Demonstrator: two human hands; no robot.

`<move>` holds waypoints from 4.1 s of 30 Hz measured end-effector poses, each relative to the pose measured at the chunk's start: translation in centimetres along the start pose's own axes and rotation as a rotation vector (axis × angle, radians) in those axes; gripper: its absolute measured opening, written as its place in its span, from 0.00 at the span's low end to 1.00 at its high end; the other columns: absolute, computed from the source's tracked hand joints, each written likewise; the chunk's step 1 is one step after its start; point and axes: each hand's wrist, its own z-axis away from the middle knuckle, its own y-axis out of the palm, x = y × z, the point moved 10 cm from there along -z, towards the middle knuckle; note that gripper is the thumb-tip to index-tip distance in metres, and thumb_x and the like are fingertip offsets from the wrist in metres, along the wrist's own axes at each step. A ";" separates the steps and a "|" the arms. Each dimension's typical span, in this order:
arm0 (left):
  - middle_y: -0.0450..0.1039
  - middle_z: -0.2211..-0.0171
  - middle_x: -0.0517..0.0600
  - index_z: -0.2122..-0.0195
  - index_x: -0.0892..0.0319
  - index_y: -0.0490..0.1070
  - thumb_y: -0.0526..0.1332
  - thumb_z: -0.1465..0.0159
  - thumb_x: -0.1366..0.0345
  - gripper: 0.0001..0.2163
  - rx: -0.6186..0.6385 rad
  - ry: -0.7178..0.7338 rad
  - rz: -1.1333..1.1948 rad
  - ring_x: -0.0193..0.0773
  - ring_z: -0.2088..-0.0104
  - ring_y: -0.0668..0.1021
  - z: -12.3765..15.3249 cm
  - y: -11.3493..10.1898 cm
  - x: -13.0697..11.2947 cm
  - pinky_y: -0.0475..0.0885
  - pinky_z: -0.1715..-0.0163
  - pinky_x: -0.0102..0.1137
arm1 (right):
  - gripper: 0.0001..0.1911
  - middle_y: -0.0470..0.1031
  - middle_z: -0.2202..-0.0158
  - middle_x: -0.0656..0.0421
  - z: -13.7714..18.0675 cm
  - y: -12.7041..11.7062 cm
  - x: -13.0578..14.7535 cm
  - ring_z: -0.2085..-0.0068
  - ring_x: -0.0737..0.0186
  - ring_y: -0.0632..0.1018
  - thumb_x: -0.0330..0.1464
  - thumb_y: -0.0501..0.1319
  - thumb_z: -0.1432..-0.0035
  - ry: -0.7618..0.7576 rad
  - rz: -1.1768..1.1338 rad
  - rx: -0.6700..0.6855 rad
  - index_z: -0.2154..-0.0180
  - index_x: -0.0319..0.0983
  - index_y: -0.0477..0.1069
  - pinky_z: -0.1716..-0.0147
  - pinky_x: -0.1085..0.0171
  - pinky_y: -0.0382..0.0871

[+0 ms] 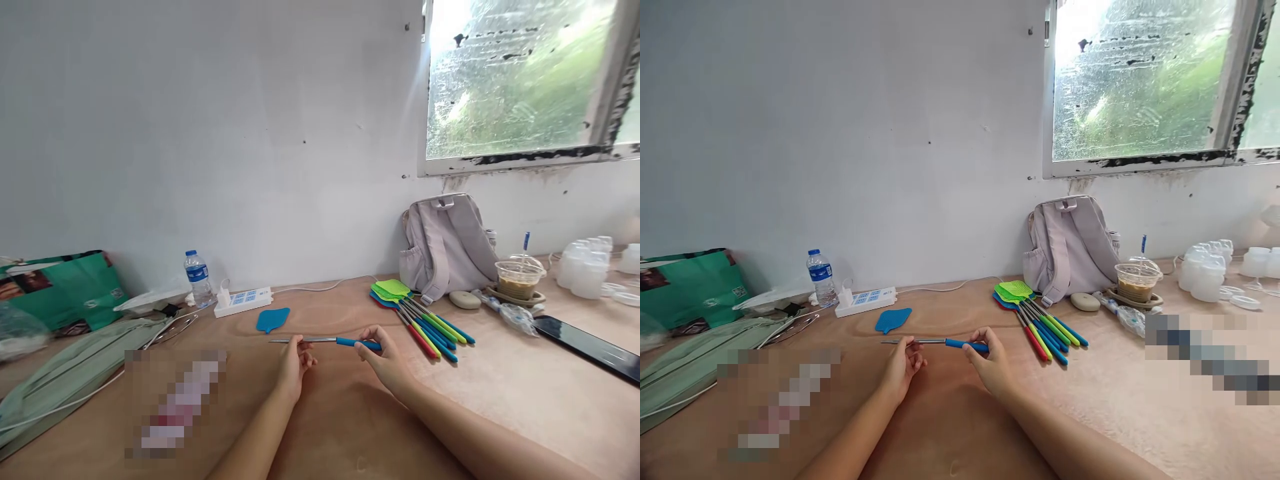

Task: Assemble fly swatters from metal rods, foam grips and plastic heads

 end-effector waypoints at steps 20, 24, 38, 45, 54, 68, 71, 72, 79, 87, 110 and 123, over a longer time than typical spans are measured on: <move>0.69 0.82 0.45 0.80 0.60 0.62 0.64 0.50 0.59 0.13 0.517 0.019 -0.291 0.27 0.83 0.67 2.5 4.8 0.3 0.60 0.82 0.24 | 0.09 0.64 0.72 0.63 0.3 0.0 0.8 0.69 0.65 0.69 0.35 0.59 0.53 0.000 0.102 0.074 0.69 0.41 0.60 0.72 0.68 0.62; 0.68 0.83 0.45 0.80 0.59 0.62 0.64 0.50 0.59 0.12 0.519 0.027 -0.328 0.28 0.83 0.67 2.0 4.4 0.2 0.60 0.82 0.24 | 0.08 0.66 0.70 0.61 0.1 0.3 0.2 0.68 0.64 0.70 0.35 0.57 0.51 0.015 0.232 0.120 0.68 0.40 0.62 0.71 0.67 0.62; 0.70 0.76 0.49 0.67 0.58 0.66 0.54 0.44 0.53 0.13 0.070 0.415 -0.686 0.40 0.71 0.74 -2.9 -0.7 -4.6 0.68 0.65 0.34 | 0.15 0.65 0.83 0.64 1.9 4.0 -2.0 0.80 0.68 0.66 0.39 0.46 0.41 0.069 0.440 0.427 0.74 0.40 0.63 0.79 0.69 0.55; 0.56 0.43 0.59 0.48 0.60 0.59 0.56 0.47 0.68 0.23 -0.245 0.522 -1.496 0.53 0.43 0.58 -4.0 -3.9 -7.6 0.51 0.47 0.46 | 0.17 0.58 0.88 0.67 0.8 2.7 -2.8 0.84 0.70 0.61 0.41 0.45 0.42 0.241 0.250 0.310 0.76 0.38 0.61 0.82 0.70 0.53; 0.64 0.49 0.58 0.51 0.64 0.61 0.51 0.42 0.66 0.17 0.000 0.429 -1.680 0.45 0.46 0.65 -5.6 -3.9 -5.0 0.59 0.49 0.38 | 0.15 0.58 0.90 0.67 0.5 2.3 -3.6 0.86 0.71 0.60 0.40 0.48 0.47 0.329 0.209 0.297 0.77 0.38 0.63 0.84 0.70 0.51; 0.64 0.49 0.58 0.52 0.63 0.61 0.50 0.43 0.70 0.17 0.131 0.474 -1.603 0.44 0.47 0.66 -4.3 -2.3 -4.7 0.58 0.48 0.36 | 0.15 0.60 0.89 0.67 0.1 1.5 -4.7 0.86 0.71 0.62 0.40 0.50 0.48 0.375 0.180 0.257 0.76 0.37 0.66 0.84 0.70 0.52; 0.69 0.54 0.52 0.56 0.59 0.63 0.51 0.43 0.69 0.14 0.275 0.531 -1.532 0.38 0.51 0.69 -2.9 -0.2 -4.0 0.61 0.50 0.31 | 0.13 0.62 0.88 0.66 0.1 1.3 -4.4 0.86 0.71 0.63 0.39 0.51 0.49 0.367 0.223 0.259 0.76 0.37 0.66 0.85 0.70 0.53; 0.70 0.56 0.51 0.57 0.57 0.64 0.51 0.43 0.69 0.13 0.328 0.546 -1.483 0.38 0.53 0.70 -2.3 0.5 -3.8 0.63 0.52 0.31 | 0.13 0.62 0.87 0.66 0.1 1.2 -4.2 0.85 0.71 0.63 0.38 0.51 0.49 0.355 0.244 0.255 0.76 0.37 0.66 0.84 0.70 0.53; 0.68 0.53 0.50 0.56 0.55 0.64 0.53 0.44 0.65 0.14 0.379 0.606 -1.372 0.40 0.52 0.70 -0.1 2.3 -3.8 0.65 0.53 0.35 | 0.09 0.62 0.86 0.65 -1.4 -1.4 -3.1 0.81 0.70 0.65 0.33 0.52 0.53 0.231 0.479 0.159 0.81 0.38 0.63 0.81 0.70 0.55; 0.52 0.40 0.42 0.50 0.45 0.64 0.54 0.43 0.65 0.18 0.673 0.612 -1.534 0.41 0.42 0.57 1.8 4.2 -1.0 0.52 0.43 0.39 | 0.06 0.64 0.82 0.64 -3.3 -5.1 0.7 0.77 0.69 0.65 0.32 0.54 0.55 -0.037 0.699 0.154 0.80 0.38 0.65 0.78 0.70 0.56; 0.59 0.45 0.58 0.45 0.61 0.55 0.62 0.56 0.51 0.38 0.166 0.316 -1.566 0.50 0.46 0.64 -0.6 0.2 -2.5 0.60 0.51 0.37 | 0.04 0.58 0.84 0.66 -1.6 -5.6 2.4 0.79 0.71 0.57 0.28 0.53 0.58 -0.088 0.893 0.428 0.81 0.38 0.64 0.81 0.70 0.50; 0.60 0.45 0.58 0.47 0.60 0.56 0.62 0.56 0.52 0.36 0.189 0.330 -1.557 0.51 0.46 0.64 -0.6 0.5 -2.4 0.59 0.51 0.37 | 0.06 0.58 0.84 0.66 -1.5 -5.1 2.5 0.80 0.71 0.57 0.27 0.54 0.57 -0.121 0.857 0.418 0.82 0.39 0.64 0.80 0.70 0.49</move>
